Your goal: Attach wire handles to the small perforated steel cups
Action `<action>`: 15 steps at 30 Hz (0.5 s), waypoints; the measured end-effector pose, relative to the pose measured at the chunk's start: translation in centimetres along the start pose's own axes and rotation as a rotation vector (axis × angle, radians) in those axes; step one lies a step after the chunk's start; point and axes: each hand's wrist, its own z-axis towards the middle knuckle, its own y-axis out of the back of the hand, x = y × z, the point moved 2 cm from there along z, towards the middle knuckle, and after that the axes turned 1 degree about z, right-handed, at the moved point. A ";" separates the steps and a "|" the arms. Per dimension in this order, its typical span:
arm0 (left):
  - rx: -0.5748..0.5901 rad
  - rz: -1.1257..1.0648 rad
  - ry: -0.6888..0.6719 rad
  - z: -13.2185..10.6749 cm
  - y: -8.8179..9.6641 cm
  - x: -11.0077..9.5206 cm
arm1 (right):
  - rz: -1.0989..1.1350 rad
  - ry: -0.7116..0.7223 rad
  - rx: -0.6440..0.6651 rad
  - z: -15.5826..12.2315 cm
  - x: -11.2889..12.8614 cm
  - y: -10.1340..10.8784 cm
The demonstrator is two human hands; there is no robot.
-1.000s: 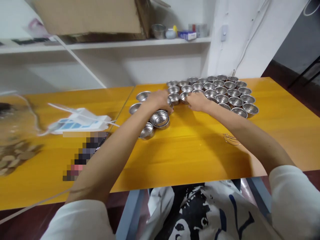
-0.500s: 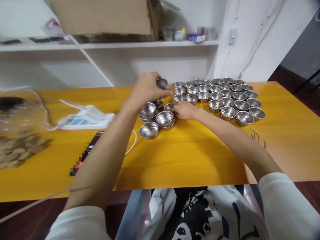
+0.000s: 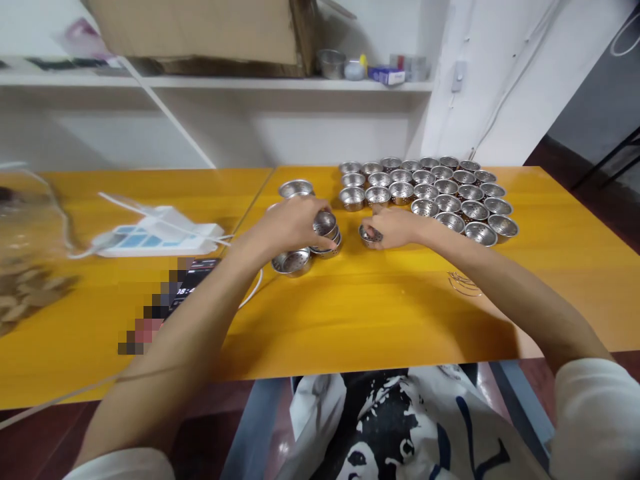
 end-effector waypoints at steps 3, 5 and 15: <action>-0.066 -0.001 -0.047 -0.8 0.3 -0.7 | 0.061 -0.035 -0.063 -1.2 0.0 -0.6; -0.211 -0.074 -0.130 -1.6 0.2 -2.1 | 0.095 -0.061 -0.096 -2.4 0.0 -1.2; -0.308 -0.819 -0.205 -1.0 -10.9 -11.6 | 0.634 -0.138 -0.341 -9.1 0.7 -4.3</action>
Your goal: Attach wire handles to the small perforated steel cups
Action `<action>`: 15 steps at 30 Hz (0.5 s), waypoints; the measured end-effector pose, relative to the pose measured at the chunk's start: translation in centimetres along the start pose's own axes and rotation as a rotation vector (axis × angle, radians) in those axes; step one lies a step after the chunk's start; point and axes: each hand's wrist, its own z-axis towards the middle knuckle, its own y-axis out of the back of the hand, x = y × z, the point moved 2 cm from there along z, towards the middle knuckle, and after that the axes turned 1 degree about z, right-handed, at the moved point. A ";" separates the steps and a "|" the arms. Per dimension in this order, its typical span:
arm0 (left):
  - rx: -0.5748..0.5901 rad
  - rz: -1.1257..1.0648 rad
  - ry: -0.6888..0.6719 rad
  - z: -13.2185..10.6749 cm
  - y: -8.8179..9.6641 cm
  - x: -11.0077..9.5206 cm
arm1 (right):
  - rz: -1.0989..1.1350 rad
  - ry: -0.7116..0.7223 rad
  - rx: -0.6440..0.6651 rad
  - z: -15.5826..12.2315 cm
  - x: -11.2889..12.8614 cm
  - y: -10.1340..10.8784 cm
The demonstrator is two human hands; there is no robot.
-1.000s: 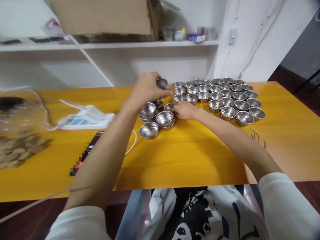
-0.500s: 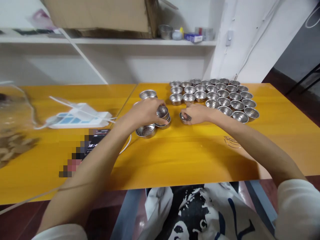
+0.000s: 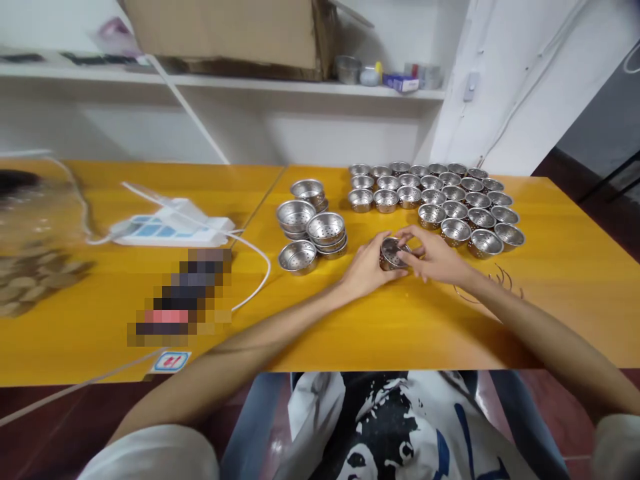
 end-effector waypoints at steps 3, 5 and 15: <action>-0.056 -0.019 -0.029 -0.9 -0.7 -0.4 | -0.354 -0.048 -0.113 -0.5 0.7 -0.7; -0.057 -0.010 -0.024 -1.4 -0.7 -0.9 | -0.542 -0.059 -0.073 -0.9 1.0 -1.2; -0.107 0.105 -0.080 -0.9 0.0 -0.8 | 0.307 -0.096 -0.171 -2.3 -0.3 -1.1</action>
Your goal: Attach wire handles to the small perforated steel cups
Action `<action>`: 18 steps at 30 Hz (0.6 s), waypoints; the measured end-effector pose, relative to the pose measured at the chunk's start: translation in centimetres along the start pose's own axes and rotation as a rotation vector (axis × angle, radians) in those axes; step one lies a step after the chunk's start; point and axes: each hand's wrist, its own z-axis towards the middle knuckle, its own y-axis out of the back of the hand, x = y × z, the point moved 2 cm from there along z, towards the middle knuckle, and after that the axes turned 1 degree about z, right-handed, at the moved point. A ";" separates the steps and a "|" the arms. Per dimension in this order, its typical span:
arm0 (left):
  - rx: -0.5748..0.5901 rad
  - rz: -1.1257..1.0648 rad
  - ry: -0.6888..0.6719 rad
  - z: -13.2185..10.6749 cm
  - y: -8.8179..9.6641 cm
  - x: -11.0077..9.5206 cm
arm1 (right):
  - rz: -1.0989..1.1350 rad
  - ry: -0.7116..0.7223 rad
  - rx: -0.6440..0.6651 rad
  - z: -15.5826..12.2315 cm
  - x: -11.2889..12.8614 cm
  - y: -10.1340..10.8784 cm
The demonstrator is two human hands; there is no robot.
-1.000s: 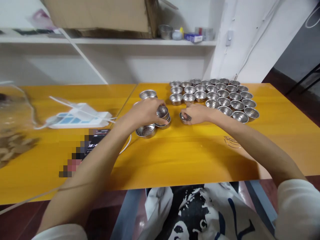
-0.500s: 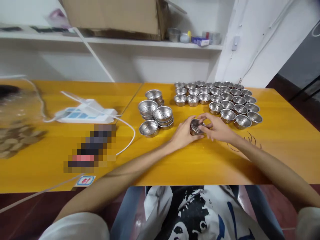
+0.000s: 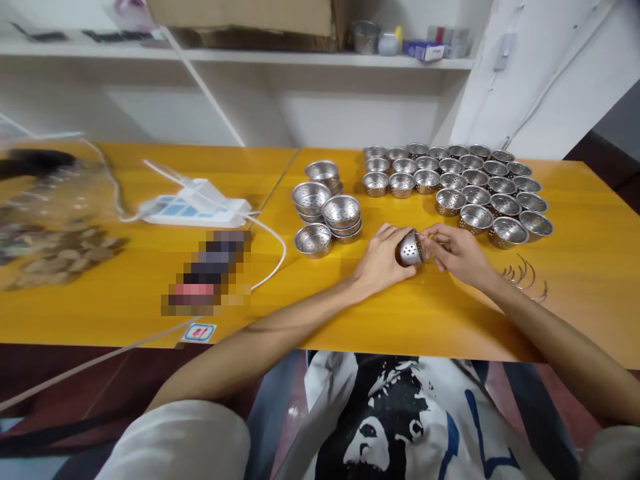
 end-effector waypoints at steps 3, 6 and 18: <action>0.011 0.001 -0.055 -0.1 0.2 0.1 | 0.263 -0.119 0.065 0.1 0.2 0.0; -0.005 0.029 -0.130 -0.4 0.2 0.0 | 0.350 -0.171 0.066 0.3 0.5 -0.2; -0.053 0.099 0.003 0.0 0.6 0.3 | 0.515 -0.204 -0.004 0.8 0.1 -1.9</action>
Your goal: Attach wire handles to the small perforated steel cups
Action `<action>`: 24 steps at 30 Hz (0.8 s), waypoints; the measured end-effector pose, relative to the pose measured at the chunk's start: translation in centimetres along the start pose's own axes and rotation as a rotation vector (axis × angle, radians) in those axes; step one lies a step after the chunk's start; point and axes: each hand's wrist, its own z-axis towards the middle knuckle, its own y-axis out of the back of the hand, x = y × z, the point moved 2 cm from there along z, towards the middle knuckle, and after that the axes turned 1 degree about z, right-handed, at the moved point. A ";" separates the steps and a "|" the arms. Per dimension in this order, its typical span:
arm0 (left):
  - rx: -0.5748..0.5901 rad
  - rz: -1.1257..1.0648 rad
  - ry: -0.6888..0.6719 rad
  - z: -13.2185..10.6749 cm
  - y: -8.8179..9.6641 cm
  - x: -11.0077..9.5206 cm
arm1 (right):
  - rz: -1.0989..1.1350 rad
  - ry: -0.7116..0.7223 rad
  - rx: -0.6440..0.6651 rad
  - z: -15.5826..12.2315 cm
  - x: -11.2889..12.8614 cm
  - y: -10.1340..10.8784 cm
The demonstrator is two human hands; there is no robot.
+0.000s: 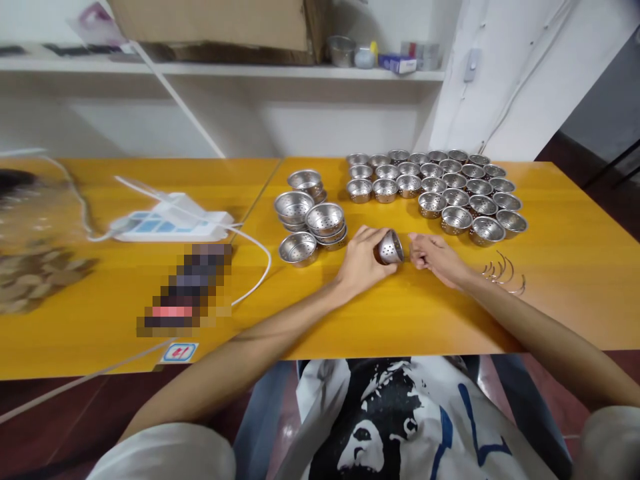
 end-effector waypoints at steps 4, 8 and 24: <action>0.052 -0.086 0.064 -1.4 2.6 -1.8 | -0.079 0.159 -0.016 -2.3 4.4 3.3; -0.156 -0.066 0.096 -5.5 9.0 -2.0 | -0.831 0.410 -0.112 -7.2 5.7 8.5; -0.346 0.227 0.470 -7.4 12.6 7.5 | -1.619 0.279 -0.194 -1.2 5.1 12.3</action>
